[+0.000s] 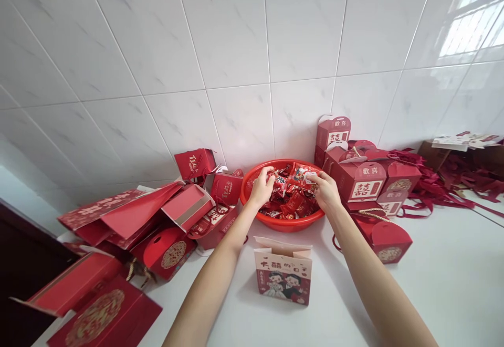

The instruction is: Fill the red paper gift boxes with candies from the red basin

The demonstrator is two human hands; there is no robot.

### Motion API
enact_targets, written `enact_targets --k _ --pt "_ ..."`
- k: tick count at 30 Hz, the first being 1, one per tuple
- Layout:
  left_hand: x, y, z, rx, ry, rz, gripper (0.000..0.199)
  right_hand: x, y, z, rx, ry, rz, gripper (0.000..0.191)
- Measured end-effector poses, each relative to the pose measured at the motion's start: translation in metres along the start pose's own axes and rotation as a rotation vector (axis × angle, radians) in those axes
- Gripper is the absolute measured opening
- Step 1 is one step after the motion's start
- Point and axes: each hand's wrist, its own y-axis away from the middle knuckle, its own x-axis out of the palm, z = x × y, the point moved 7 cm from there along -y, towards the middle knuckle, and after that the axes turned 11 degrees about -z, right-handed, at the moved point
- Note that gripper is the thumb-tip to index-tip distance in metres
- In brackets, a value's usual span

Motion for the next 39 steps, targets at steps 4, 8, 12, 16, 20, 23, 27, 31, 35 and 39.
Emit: enact_targets --k 4,8,12,16,20,23,27,31,35,39 --pt "0.000 0.001 0.002 -0.019 -0.003 0.003 0.035 0.001 0.003 0.002 -0.002 0.007 0.008 0.023" --pt "0.006 0.005 0.001 -0.039 -0.055 0.081 0.038 0.000 0.003 0.002 0.001 0.017 0.002 0.025" --pt "0.015 0.010 0.000 -0.034 -0.182 0.228 0.030 0.000 0.003 0.002 0.009 0.024 -0.009 0.025" --pt "0.021 0.018 0.003 -0.046 -0.343 0.379 0.018 -0.001 0.003 0.002 0.020 0.024 -0.037 0.022" --pt "0.027 0.026 0.007 -0.068 -0.473 0.538 0.016 -0.001 0.003 0.003 0.023 0.029 -0.051 0.021" --pt "0.033 0.035 0.011 -0.100 -0.535 0.714 0.013 -0.001 0.003 0.003 0.019 0.035 -0.048 0.021" --pt "0.038 0.043 0.012 -0.103 -0.560 0.863 0.021 -0.002 0.002 0.003 0.012 0.037 -0.052 0.020" --pt "0.041 0.044 0.011 -0.107 -0.565 0.919 0.027 -0.003 0.002 0.002 0.015 0.043 -0.055 0.021" --pt "0.041 0.044 0.010 -0.110 -0.554 0.927 0.023 -0.003 0.002 0.001 0.016 0.053 -0.052 0.022" --pt "0.039 0.042 0.005 -0.054 -0.480 0.854 0.017 -0.004 0.001 0.000 0.013 0.058 -0.045 0.022"
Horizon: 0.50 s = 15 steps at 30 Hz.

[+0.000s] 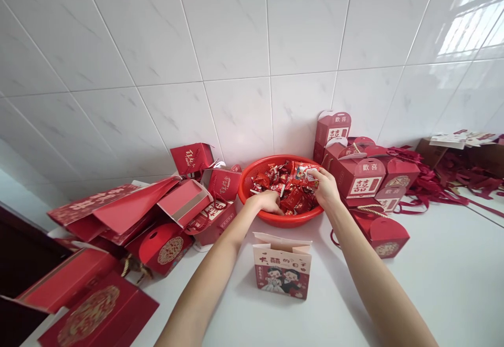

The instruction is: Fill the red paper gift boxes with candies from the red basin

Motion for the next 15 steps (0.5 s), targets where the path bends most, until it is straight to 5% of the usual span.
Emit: enact_targets --k 9,15 --pt "-0.028 -0.001 -0.004 0.087 0.125 -0.426 0.052 0.001 -0.001 0.000 -0.015 -0.001 0.010 0.021" --pt "-0.040 0.004 -0.007 0.122 0.191 -0.578 0.049 0.001 0.000 0.001 -0.006 -0.008 0.008 0.021"
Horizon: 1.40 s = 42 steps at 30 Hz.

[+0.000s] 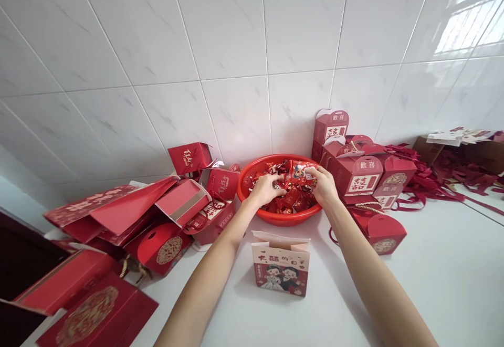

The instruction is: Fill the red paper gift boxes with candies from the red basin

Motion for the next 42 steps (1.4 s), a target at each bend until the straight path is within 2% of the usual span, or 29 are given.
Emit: enact_targets --k 4,9,12,14,17,20,23,26,29,36,42 --pt "-0.002 -0.001 0.003 -0.021 0.012 -0.036 0.040 0.001 0.001 0.000 0.008 -0.003 -0.003 0.021" --pt "-0.007 -0.001 0.008 -0.097 -0.025 -0.070 0.039 0.002 0.004 0.002 0.005 -0.002 -0.001 0.019" --pt "-0.002 -0.001 0.010 -0.130 -0.037 0.001 0.046 0.001 0.003 0.002 0.005 0.003 -0.005 0.018" --pt "0.002 0.000 0.013 -0.143 -0.051 0.050 0.043 0.001 0.002 0.001 0.003 0.006 -0.002 0.018" --pt "0.010 0.001 0.021 -0.185 -0.115 0.118 0.023 0.001 0.000 0.001 0.001 0.012 0.008 0.017" --pt "0.020 0.005 0.029 -0.233 -0.203 0.252 0.005 0.001 0.000 0.001 0.000 0.014 0.010 0.017" --pt "0.028 0.010 0.031 -0.227 -0.247 0.386 0.012 0.001 0.001 0.001 -0.004 0.012 0.012 0.017" --pt "0.031 0.012 0.028 -0.197 -0.259 0.461 0.019 0.001 0.001 0.001 -0.005 0.014 0.018 0.018" --pt "0.033 0.012 0.027 -0.182 -0.253 0.494 0.026 0.001 -0.001 0.000 -0.006 0.019 0.021 0.017" --pt "0.038 0.013 0.034 -0.204 -0.245 0.502 0.030 0.001 -0.002 -0.001 -0.004 0.032 0.029 0.018" --pt "0.042 0.013 0.038 -0.240 -0.208 0.502 0.020 0.002 0.000 0.000 -0.018 0.031 0.030 0.019"
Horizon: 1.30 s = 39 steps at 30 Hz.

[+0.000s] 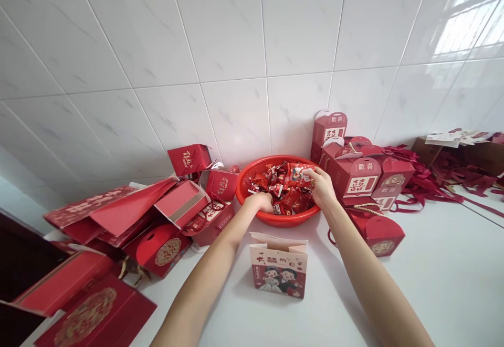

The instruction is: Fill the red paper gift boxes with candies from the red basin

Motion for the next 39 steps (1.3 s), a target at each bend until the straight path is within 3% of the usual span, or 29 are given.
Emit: enact_targets --k 5,9,12,18,28,33,39 --pt "-0.009 0.001 -0.004 0.031 0.182 -0.120 0.014 0.001 0.003 0.001 0.000 -0.004 0.000 0.020" --pt "-0.029 0.002 -0.008 0.113 0.419 -0.331 0.033 0.001 0.004 0.003 0.005 0.000 -0.006 0.022" --pt "-0.039 0.004 -0.011 0.183 0.606 -0.420 0.039 0.001 0.004 0.003 0.001 0.007 -0.016 0.023" --pt "-0.047 0.009 -0.011 0.240 0.853 -0.438 0.031 0.004 0.009 0.006 -0.011 0.069 0.001 0.031" --pt "-0.046 0.003 -0.005 0.217 1.026 -0.477 0.024 0.008 0.011 0.005 -0.030 0.183 0.064 0.034" --pt "-0.061 0.038 -0.013 0.299 1.108 -0.490 0.025 0.013 0.015 0.009 -0.059 0.195 0.112 0.035" --pt "-0.082 0.119 -0.016 0.598 1.172 -0.218 0.013 0.019 0.020 0.014 -0.121 0.210 0.134 0.037"
